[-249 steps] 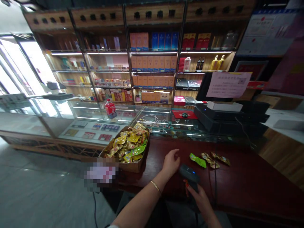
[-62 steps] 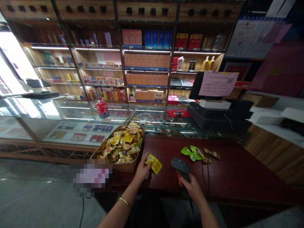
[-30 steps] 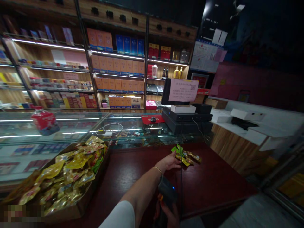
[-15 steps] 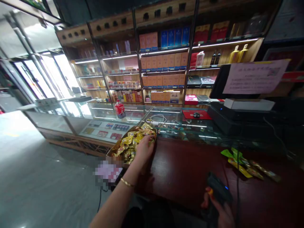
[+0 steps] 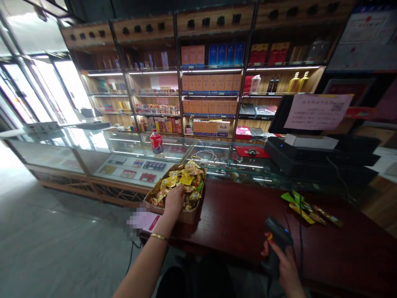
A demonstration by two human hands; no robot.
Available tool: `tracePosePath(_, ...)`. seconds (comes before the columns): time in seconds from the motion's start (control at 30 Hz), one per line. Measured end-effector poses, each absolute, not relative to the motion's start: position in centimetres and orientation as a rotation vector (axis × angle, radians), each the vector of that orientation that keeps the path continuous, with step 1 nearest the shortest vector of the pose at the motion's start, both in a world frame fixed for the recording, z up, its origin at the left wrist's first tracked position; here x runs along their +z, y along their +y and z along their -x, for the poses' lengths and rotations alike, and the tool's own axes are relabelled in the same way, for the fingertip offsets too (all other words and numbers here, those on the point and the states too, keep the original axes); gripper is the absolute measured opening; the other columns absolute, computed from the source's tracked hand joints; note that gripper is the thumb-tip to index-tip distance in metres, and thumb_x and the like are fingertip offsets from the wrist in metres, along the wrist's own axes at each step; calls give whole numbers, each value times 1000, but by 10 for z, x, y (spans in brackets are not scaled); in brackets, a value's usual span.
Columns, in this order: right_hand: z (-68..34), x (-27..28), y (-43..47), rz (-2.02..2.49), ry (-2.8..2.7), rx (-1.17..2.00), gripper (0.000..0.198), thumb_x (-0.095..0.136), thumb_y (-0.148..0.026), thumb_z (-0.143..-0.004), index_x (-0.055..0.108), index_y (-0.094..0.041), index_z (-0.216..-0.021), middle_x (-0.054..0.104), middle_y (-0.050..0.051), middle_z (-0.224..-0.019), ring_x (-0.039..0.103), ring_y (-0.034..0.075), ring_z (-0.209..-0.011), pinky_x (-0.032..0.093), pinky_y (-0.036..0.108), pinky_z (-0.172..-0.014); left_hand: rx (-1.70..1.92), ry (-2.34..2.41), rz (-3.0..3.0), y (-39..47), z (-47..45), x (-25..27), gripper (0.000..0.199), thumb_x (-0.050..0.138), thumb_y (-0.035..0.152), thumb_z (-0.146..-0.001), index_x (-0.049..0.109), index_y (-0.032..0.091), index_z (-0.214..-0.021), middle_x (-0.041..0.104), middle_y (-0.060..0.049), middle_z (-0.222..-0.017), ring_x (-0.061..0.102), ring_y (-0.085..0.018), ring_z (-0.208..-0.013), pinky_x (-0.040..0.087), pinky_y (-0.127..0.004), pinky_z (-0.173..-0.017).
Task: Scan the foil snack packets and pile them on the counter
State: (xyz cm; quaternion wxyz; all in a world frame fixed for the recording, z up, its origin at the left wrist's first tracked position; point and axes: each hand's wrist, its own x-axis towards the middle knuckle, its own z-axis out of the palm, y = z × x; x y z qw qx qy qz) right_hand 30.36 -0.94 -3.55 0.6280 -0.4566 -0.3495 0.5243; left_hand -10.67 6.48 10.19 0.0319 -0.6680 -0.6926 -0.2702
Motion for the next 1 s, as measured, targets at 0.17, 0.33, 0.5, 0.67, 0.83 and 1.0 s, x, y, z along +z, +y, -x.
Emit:
tracePosePath(0.17,-302,-30,-10,1073,-818,1187,51,84,-54,-70,68,-21,-105,67,-3,-66,60,15,-59,58,27,-59,-1418,-1768,2027,24,66,95,24,47,19,-98,68,22,-108,70,-10,-128,62,-24,-123,47,-40,-109)
tracePosePath(0.33,-296,-20,-12,1110,-863,1153,50,80,-57,-73,66,-21,-106,65,-4,-66,60,15,-60,57,30,-61,-1445,-1573,2595,-10,2,38,26,47,13,-96,69,24,-106,67,-9,-134,58,-23,-131,45,-42,-113)
tracePosePath(0.5,-291,-13,-14,1202,-964,1151,57,81,-61,-68,73,-16,-101,64,-3,-62,59,17,-59,54,31,-61,-1498,-1622,2794,-5,-7,-14,27,50,6,-88,69,24,-97,70,-9,-127,61,-23,-125,47,-45,-111)
tracePosePath(0.67,-278,-10,-34,1309,-1109,1172,53,82,-58,-68,78,-14,-97,64,-2,-57,57,17,-56,46,29,-58,-1697,-1739,2641,4,-2,-20,40,53,1,-82,65,22,-113,69,-9,-117,65,-22,-114,51,-41,-103)
tracePosePath(0.83,-260,-2,-56,1384,-1165,1177,46,78,-58,-71,78,-16,-92,68,1,-64,61,19,-61,48,30,-60,-1527,-1517,2761,0,-3,-20,26,52,5,-89,70,23,-91,68,-8,-109,61,-23,-119,50,-40,-103)
tracePosePath(1.0,-251,21,-63,1446,-1257,1139,47,70,-67,-74,72,-19,-77,65,1,-61,60,19,-61,47,30,-60,-1490,-1397,2768,-3,-3,-27,28,51,5,-92,71,24,-95,69,-8,-110,57,-23,-127,48,-41,-108)
